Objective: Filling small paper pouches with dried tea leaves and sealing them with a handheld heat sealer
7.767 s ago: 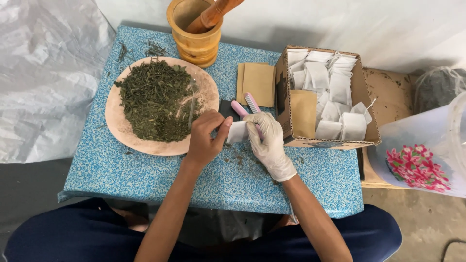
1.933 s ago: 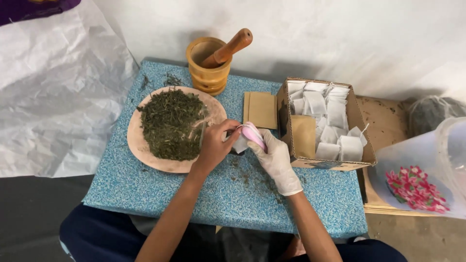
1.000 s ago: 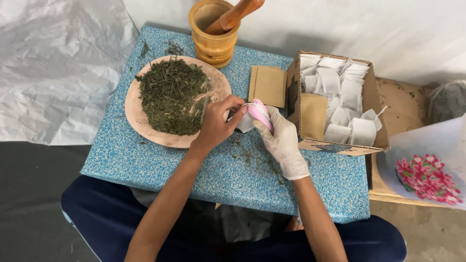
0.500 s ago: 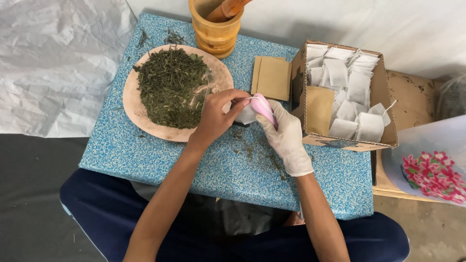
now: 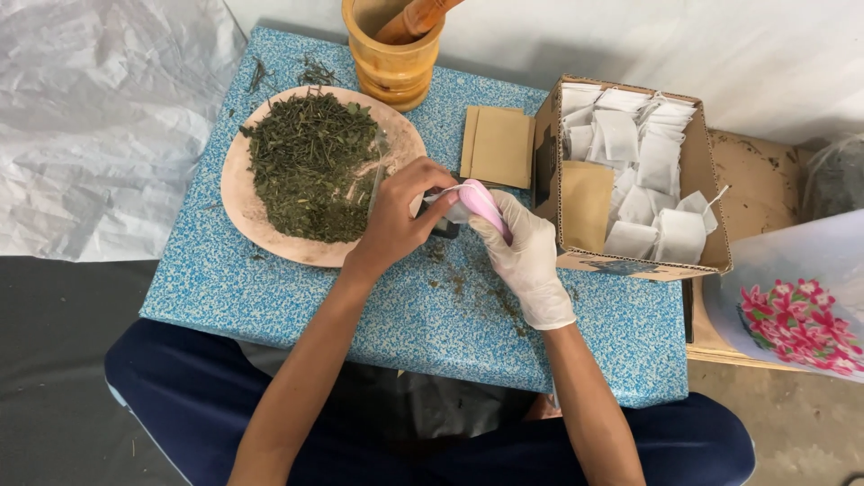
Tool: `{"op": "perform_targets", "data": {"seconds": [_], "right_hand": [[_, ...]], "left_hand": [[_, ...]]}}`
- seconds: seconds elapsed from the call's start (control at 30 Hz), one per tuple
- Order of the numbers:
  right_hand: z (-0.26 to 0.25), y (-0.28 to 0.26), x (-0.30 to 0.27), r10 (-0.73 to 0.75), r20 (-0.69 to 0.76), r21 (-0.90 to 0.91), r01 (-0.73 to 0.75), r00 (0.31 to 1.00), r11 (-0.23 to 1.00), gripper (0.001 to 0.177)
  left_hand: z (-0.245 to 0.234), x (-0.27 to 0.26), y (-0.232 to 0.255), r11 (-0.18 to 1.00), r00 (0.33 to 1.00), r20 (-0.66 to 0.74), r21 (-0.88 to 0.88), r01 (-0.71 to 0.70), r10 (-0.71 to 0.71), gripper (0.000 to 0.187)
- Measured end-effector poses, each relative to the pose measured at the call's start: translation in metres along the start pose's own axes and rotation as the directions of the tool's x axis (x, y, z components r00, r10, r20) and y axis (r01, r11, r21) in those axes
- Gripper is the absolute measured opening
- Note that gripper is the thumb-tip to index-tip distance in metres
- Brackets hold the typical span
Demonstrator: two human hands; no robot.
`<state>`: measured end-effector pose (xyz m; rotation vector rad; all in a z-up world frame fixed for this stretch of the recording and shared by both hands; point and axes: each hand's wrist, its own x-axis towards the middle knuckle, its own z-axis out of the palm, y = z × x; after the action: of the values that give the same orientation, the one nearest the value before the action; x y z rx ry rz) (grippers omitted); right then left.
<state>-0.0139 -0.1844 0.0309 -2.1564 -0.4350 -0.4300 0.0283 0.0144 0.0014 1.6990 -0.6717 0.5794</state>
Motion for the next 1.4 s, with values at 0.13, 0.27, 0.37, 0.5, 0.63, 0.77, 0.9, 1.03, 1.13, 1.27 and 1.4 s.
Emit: {"op": "perform_targets", "data": {"seconds": [0.13, 0.27, 0.37, 0.5, 0.63, 0.77, 0.9, 1.03, 1.13, 1.27, 1.4], "right_hand": [[0.001, 0.009, -0.003, 0.010, 0.003, 0.020, -0.010, 1.000, 1.000, 0.029], [0.001, 0.011, -0.002, 0.000, 0.002, 0.050, 0.000, 1.000, 0.999, 0.029], [0.002, 0.009, -0.003, -0.020, 0.000, 0.060, 0.020, 1.000, 0.998, 0.029], [0.003, 0.015, -0.004, -0.017, 0.002, 0.080, 0.016, 1.000, 0.997, 0.030], [0.002, 0.010, -0.003, -0.006, 0.002, 0.103, 0.006, 1.000, 0.995, 0.030], [0.003, 0.012, -0.003, -0.010, 0.003, 0.109, 0.010, 1.000, 0.994, 0.030], [0.002, 0.008, -0.002, -0.001, 0.009, 0.120, 0.000, 1.000, 0.993, 0.030], [0.003, 0.010, -0.003, -0.005, 0.006, 0.116, 0.004, 1.000, 0.993, 0.031], [0.003, 0.011, -0.004, 0.006, 0.012, 0.119, -0.007, 1.000, 0.993, 0.031], [0.004, 0.008, -0.003, -0.003, 0.006, 0.115, 0.002, 1.000, 0.993, 0.031], [0.004, 0.011, -0.005, -0.012, 0.010, 0.096, 0.011, 1.000, 0.995, 0.032]], "left_hand": [[-0.002, 0.005, 0.011, 1.000, 1.000, -0.021, 0.014, -0.015, 0.015, 0.016], [-0.003, 0.006, 0.017, 0.997, 0.998, -0.036, 0.068, -0.048, 0.051, 0.022], [-0.004, 0.006, 0.017, 0.995, 0.999, -0.036, 0.091, -0.038, 0.041, 0.025], [-0.003, 0.005, 0.012, 0.994, 0.999, -0.036, 0.105, -0.023, 0.026, 0.028], [-0.004, 0.005, 0.015, 0.994, 0.999, -0.033, 0.111, -0.021, 0.024, 0.027], [-0.003, 0.005, 0.013, 0.994, 0.999, -0.041, 0.105, -0.016, 0.020, 0.028], [-0.003, 0.005, 0.013, 0.995, 0.999, -0.045, 0.098, -0.006, 0.010, 0.029], [-0.003, 0.005, 0.012, 0.995, 0.999, -0.043, 0.100, -0.008, 0.012, 0.029], [-0.003, 0.005, 0.011, 0.994, 0.999, -0.040, 0.109, -0.007, 0.011, 0.029], [-0.004, 0.005, 0.011, 0.995, 0.999, -0.041, 0.101, -0.006, 0.010, 0.030], [-0.004, 0.004, 0.010, 0.995, 0.999, -0.049, 0.095, 0.003, 0.002, 0.033]]}}
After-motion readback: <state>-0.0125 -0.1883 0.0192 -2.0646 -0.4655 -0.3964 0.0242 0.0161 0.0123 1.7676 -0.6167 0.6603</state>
